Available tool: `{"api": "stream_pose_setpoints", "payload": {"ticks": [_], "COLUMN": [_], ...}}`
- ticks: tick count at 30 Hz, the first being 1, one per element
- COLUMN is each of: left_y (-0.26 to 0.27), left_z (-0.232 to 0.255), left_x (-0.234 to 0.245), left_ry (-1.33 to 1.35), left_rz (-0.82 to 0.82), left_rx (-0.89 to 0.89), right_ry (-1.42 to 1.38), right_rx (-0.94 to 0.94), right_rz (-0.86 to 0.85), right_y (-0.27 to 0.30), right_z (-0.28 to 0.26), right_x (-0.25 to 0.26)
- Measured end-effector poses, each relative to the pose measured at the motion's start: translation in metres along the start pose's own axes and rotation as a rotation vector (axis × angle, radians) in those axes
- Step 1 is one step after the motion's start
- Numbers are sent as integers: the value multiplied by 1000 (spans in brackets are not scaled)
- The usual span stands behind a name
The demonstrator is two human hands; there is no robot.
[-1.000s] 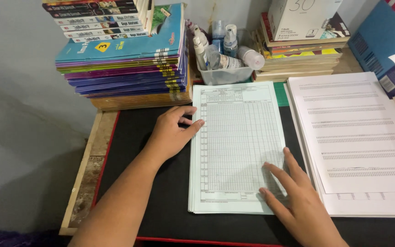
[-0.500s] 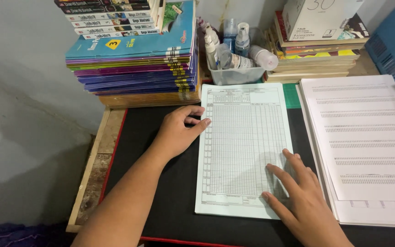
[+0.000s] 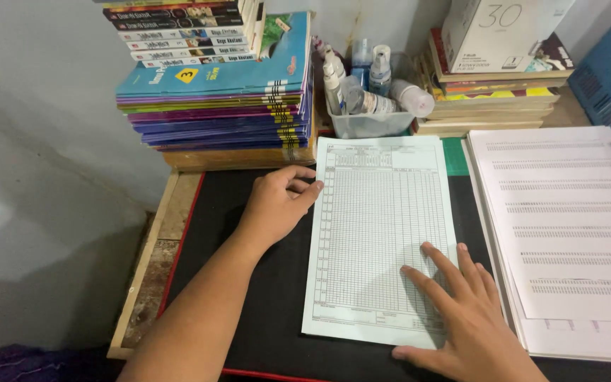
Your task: Organizing and flipping through stacks of printed documents and forms on a desk
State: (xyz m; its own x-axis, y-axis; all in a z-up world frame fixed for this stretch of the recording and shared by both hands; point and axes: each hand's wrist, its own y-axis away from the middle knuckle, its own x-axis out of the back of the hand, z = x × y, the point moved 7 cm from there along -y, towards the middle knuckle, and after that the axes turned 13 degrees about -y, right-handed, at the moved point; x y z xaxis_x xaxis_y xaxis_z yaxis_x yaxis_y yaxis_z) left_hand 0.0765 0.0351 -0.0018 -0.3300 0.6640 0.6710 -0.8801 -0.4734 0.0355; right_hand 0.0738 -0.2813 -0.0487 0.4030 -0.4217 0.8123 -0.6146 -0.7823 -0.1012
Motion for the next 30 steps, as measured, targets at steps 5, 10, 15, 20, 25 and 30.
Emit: {"api": "stream_pose_setpoints", "payload": {"ticks": [5,10,15,20,25,30], "left_y": [-1,0,-5,0,5,9], "left_z": [-4,-1,-2,-1,12,16], "left_x": [-1,-2,0,-9,-12,-13], "left_ry": [17,-30,-96,-110,-104,-123], "left_rz": [13,35,91,90,44,30], "left_rx": [-31,-75,-157,-217,-288,-385], "right_ry": [-8,-105,-124,-139,-48,233], "right_rx": [25,-15,-32,-66,460,393], "right_rz": [-20,-45,-47,-72,281,485], "right_y": [2,1,-5,2,41,122], "right_z": [-3,-4,-9,-17,-68,-10], "right_x": [3,6,10,14,48,117]}}
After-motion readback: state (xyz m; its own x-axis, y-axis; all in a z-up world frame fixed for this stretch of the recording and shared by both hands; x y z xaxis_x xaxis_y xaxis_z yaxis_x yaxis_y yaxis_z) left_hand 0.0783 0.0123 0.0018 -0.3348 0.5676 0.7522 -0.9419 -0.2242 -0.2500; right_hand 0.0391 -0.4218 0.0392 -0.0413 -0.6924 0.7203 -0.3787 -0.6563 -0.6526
